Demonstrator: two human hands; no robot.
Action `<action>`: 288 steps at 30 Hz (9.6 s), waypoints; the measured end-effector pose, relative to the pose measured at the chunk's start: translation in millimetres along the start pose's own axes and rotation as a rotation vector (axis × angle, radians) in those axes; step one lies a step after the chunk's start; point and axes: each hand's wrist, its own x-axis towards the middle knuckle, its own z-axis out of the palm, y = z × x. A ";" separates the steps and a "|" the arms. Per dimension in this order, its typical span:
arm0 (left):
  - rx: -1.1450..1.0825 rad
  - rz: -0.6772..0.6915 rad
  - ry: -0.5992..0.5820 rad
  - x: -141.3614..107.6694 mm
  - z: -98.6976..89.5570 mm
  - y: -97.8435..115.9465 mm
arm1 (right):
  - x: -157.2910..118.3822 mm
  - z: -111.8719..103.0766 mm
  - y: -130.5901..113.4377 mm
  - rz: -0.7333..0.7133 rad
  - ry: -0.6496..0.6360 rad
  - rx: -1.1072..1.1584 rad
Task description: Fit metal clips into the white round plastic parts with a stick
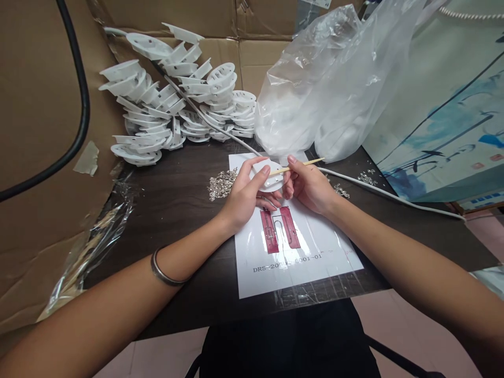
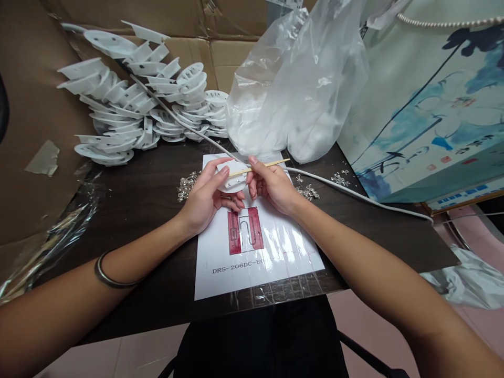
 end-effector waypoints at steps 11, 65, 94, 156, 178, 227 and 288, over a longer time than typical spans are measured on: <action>0.013 -0.021 0.002 -2.8 0.3 2.2 | -0.8 0.8 0.0 -0.011 0.023 0.017; -0.026 -0.058 0.060 -1.4 2.3 0.4 | -4.4 11.8 -4.6 -0.024 0.229 0.024; -0.030 -0.011 0.079 0.9 2.7 -2.1 | -6.8 7.1 -5.1 -0.023 0.033 -0.092; 0.010 -0.026 0.023 0.4 0.8 -5.6 | -12.0 4.6 -8.7 -0.158 0.205 -0.234; -0.062 0.057 0.028 1.9 1.3 -7.6 | -10.2 5.0 -4.4 -0.104 0.127 -0.196; 0.018 0.055 0.038 2.9 0.8 -10.9 | -13.6 7.3 -1.1 -0.267 0.010 -0.349; 0.164 -0.002 -0.030 -0.3 3.8 -6.5 | -2.8 -1.3 0.8 -0.140 0.302 -0.148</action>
